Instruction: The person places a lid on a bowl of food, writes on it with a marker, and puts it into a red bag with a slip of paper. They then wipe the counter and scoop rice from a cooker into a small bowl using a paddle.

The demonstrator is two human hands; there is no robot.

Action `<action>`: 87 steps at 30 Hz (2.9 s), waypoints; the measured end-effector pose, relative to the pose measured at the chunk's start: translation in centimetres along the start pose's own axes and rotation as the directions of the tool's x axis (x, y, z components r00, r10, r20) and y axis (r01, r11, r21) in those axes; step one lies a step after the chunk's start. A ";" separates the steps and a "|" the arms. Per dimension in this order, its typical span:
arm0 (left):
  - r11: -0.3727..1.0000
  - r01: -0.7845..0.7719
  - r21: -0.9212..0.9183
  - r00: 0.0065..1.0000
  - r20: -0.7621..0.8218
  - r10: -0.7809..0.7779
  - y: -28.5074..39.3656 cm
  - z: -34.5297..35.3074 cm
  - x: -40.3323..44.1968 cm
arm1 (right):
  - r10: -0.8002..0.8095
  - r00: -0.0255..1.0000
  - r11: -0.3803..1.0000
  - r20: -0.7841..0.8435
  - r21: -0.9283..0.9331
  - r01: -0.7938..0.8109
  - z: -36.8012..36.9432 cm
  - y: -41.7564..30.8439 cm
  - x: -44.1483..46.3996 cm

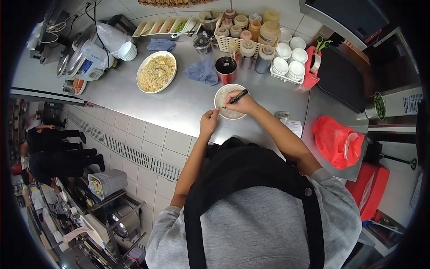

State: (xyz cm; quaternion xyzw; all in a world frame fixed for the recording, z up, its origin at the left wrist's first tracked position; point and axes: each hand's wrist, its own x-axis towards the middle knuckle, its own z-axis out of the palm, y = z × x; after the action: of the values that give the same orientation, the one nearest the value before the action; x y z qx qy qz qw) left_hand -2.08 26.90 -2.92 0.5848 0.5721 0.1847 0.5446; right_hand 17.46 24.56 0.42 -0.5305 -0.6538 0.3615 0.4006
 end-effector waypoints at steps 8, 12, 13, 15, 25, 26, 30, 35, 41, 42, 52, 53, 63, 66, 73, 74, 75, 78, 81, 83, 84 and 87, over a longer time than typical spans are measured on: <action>0.997 -0.055 -0.053 0.998 -0.018 0.054 -0.1 0.4 -0.1 | 0.092 0.995 0.993 0.041 0.064 -0.095 -0.2 0.6 0.1; 0.997 -0.022 -0.070 1.000 -0.013 0.021 0.2 0.4 -0.3 | 0.091 0.995 0.985 -0.028 0.148 -0.086 -0.7 0.6 0.3; 0.997 -0.020 -0.070 1.000 -0.013 0.019 0.1 0.4 -0.3 | 0.095 0.995 0.994 -0.031 0.064 -0.093 -0.7 0.5 0.3; 0.998 -0.024 -0.056 1.000 0.000 0.024 0.0 0.4 -0.1 | 0.100 0.994 0.995 -0.036 -0.021 -0.101 -0.9 0.0 0.1; 0.997 0.050 -0.063 0.999 0.016 -0.049 0.1 0.2 -0.1 | 0.088 0.995 0.995 -0.053 0.055 -0.085 -2.1 -0.2 0.2; 0.996 0.042 -0.076 0.999 0.012 -0.041 0.1 0.2 -0.1 | 0.101 0.991 0.995 -0.091 0.022 -0.100 -2.3 0.0 0.3; 0.997 0.040 -0.071 0.999 0.025 -0.038 -0.1 0.2 -0.1 | 0.112 0.992 0.992 -0.056 -0.050 -0.115 -2.5 0.3 0.2; 0.994 0.051 -0.095 0.999 0.014 -0.050 0.1 0.2 -0.2 | 0.030 0.999 0.995 -0.027 -0.089 -0.032 -2.6 0.1 0.3; 0.990 0.068 -0.121 0.998 0.019 -0.066 0.1 0.0 -0.2 | 0.059 0.998 0.995 -0.003 -0.075 -0.059 -3.0 0.3 0.5; 0.990 0.068 -0.120 0.998 0.019 -0.066 0.1 -0.1 -0.1 | 0.058 0.998 0.995 -0.002 -0.075 -0.058 -3.0 0.1 0.5; 0.874 -0.339 -0.348 0.933 -0.004 0.360 2.4 -2.0 -1.9 | 0.062 0.994 0.961 -0.085 0.275 -0.037 -1.3 -1.1 1.0; 0.867 -0.364 -0.340 0.916 0.036 0.399 3.3 -2.1 -2.1 | 0.030 0.998 0.912 -0.061 0.411 -0.002 -0.8 -2.2 1.1; 0.860 -0.314 -0.402 0.901 0.160 0.404 6.4 -2.3 -2.7 | -0.048 0.998 0.968 0.040 0.249 0.037 1.5 -6.7 0.7; 0.823 -0.183 -0.538 0.906 0.233 0.354 6.7 -2.1 -3.4 | -0.105 0.994 0.977 0.034 0.188 0.097 1.7 -7.0 -0.5; 0.768 -0.190 -0.612 0.858 0.276 0.432 6.7 -0.2 -6.1 | -0.077 0.997 0.986 0.011 0.149 0.074 2.1 -9.3 -4.5; 0.767 -0.192 -0.612 0.853 0.283 0.439 6.6 -0.2 -6.1 | -0.081 0.997 0.985 0.001 0.152 0.080 1.5 -9.8 -5.3; 0.797 -0.144 -0.587 0.890 0.275 0.363 6.6 -0.2 -6.0 | -0.161 0.985 0.978 -0.064 0.121 0.167 0.7 -8.8 -5.6; 0.871 -0.118 -0.477 0.939 0.231 0.254 7.5 -0.2 -6.4 | -0.226 0.801 0.973 -0.554 -0.092 0.210 -4.9 -5.2 -5.4; 0.933 -0.127 -0.335 0.985 0.068 0.158 5.2 -0.7 -6.5 | -0.080 0.463 0.974 -0.883 -0.169 -0.153 -13.2 0.1 -4.1; 0.946 -0.101 -0.309 0.990 0.059 0.126 4.4 -0.9 -8.2 | -0.020 0.411 0.948 -0.912 -0.148 -0.281 -17.7 5.4 -3.1; 0.957 -0.067 -0.281 0.995 0.048 0.084 4.0 -0.7 -8.9 | 0.140 0.484 0.893 -0.864 -0.101 -0.438 -19.4 7.9 -2.5; 0.978 -0.032 -0.206 0.999 0.026 0.038 3.0 -0.4 -10.4 | 0.273 0.505 0.775 -0.819 -0.124 -0.619 -19.7 6.1 -2.9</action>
State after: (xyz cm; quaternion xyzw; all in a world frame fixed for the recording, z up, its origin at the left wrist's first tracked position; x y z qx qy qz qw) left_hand -3.92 18.72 3.96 0.5382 0.5313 0.2435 0.6073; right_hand 38.13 23.75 2.72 -0.8547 -0.3162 0.0529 0.4082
